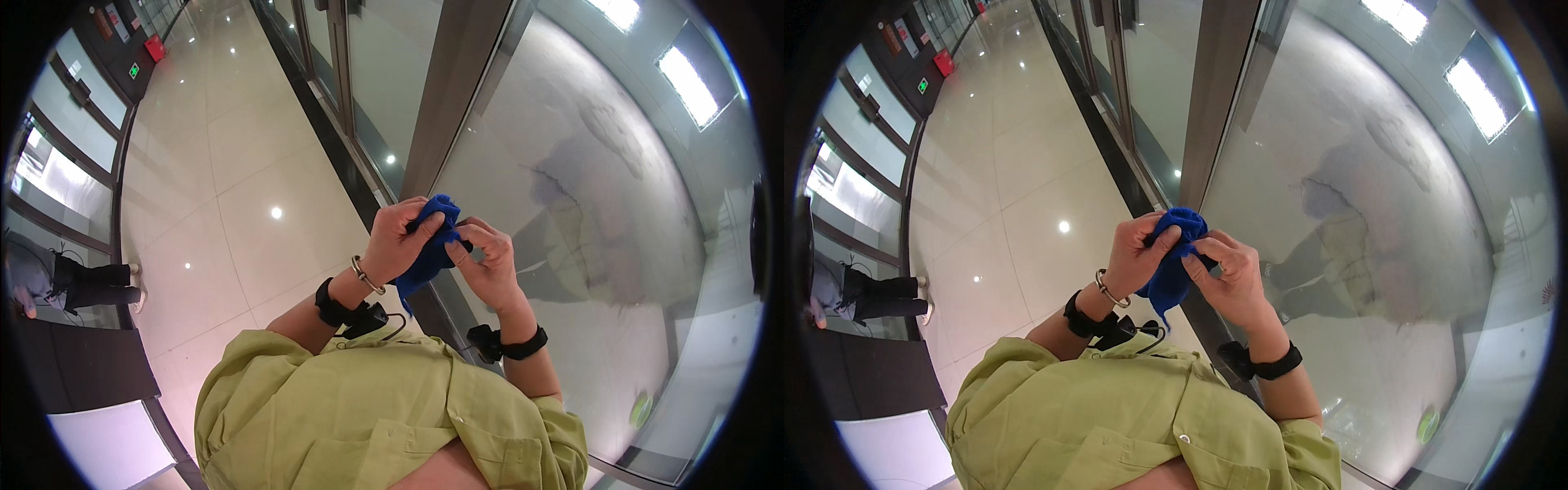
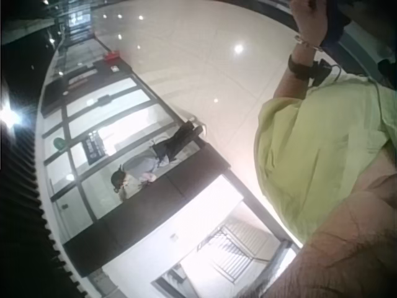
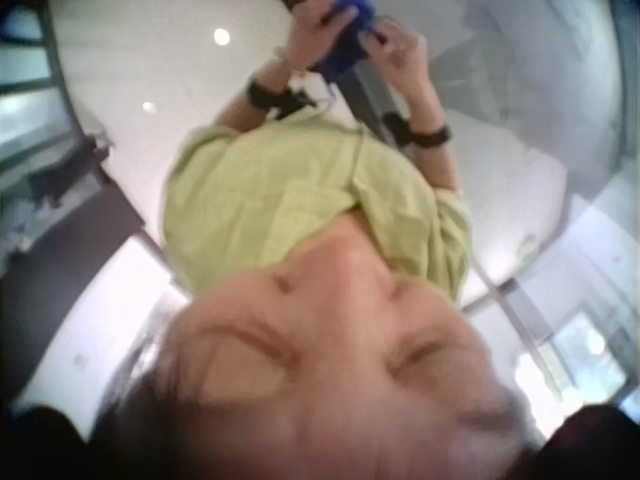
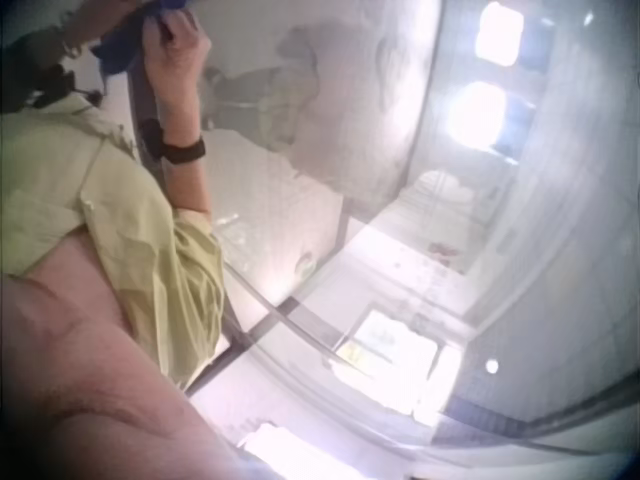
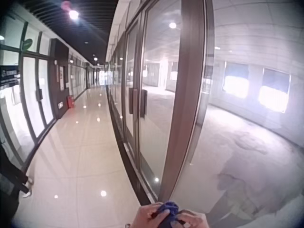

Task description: The person wipes a large glass door with a blue cloth, moving in circular and vertical motions across the surface. They clean the glass panels and the metal frame, then open the door to continue wiping the interior side.

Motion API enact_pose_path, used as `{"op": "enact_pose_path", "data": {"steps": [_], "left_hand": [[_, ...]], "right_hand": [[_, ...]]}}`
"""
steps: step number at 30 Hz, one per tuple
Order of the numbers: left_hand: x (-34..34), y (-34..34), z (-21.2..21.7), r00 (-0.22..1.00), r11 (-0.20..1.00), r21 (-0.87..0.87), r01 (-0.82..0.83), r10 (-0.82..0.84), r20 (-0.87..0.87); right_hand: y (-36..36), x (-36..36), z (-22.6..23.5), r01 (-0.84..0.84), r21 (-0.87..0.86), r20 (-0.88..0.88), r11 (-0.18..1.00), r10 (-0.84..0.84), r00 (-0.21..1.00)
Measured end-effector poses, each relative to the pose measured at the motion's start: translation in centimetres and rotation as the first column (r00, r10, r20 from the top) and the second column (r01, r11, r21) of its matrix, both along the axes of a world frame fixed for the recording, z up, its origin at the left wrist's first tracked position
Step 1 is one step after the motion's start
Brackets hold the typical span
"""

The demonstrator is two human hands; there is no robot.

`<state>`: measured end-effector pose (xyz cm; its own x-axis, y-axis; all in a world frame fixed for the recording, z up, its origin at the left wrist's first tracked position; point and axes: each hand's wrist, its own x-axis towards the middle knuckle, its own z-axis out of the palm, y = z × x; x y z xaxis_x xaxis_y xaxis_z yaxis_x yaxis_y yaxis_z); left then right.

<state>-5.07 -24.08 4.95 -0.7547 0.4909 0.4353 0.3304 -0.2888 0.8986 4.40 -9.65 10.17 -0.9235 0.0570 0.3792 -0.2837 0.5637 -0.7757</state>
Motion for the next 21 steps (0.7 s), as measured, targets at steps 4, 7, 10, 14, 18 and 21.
{"op": "enact_pose_path", "data": {"steps": [4,7,10,14,18,21], "left_hand": [[-0.2,-0.1,0.9,0.997,1.000,0.028,-0.011,0.013,-0.074],[-0.5,-0.3,0.9,0.993,1.000,0.020,-0.004,0.006,-0.116],[-0.6,-0.6,1.3,0.991,1.000,-0.025,-0.006,0.003,-0.135],[-0.5,-0.9,1.2,0.999,0.996,-0.085,0.005,-0.008,-0.034],[0.0,-0.6,0.7,0.999,0.998,-0.039,-0.042,0.043,0.025],[0.0,-0.5,-0.1,0.998,0.997,-0.057,-0.053,0.055,0.041]], "right_hand": [[-0.1,0.1,-0.1,0.001,-0.066,-0.018,0.998,-0.002,1.000],[0.2,0.3,0.1,-0.030,-0.120,0.027,0.992,0.033,0.999],[0.5,0.4,0.6,-0.054,-0.111,0.061,0.992,0.061,0.996],[0.3,0.4,0.7,-0.034,-0.149,0.095,0.988,0.048,0.994],[0.4,0.3,0.2,0.045,-0.032,0.101,0.998,-0.042,0.994],[0.1,0.3,-0.1,0.121,0.128,0.018,0.984,-0.125,0.992]]}}
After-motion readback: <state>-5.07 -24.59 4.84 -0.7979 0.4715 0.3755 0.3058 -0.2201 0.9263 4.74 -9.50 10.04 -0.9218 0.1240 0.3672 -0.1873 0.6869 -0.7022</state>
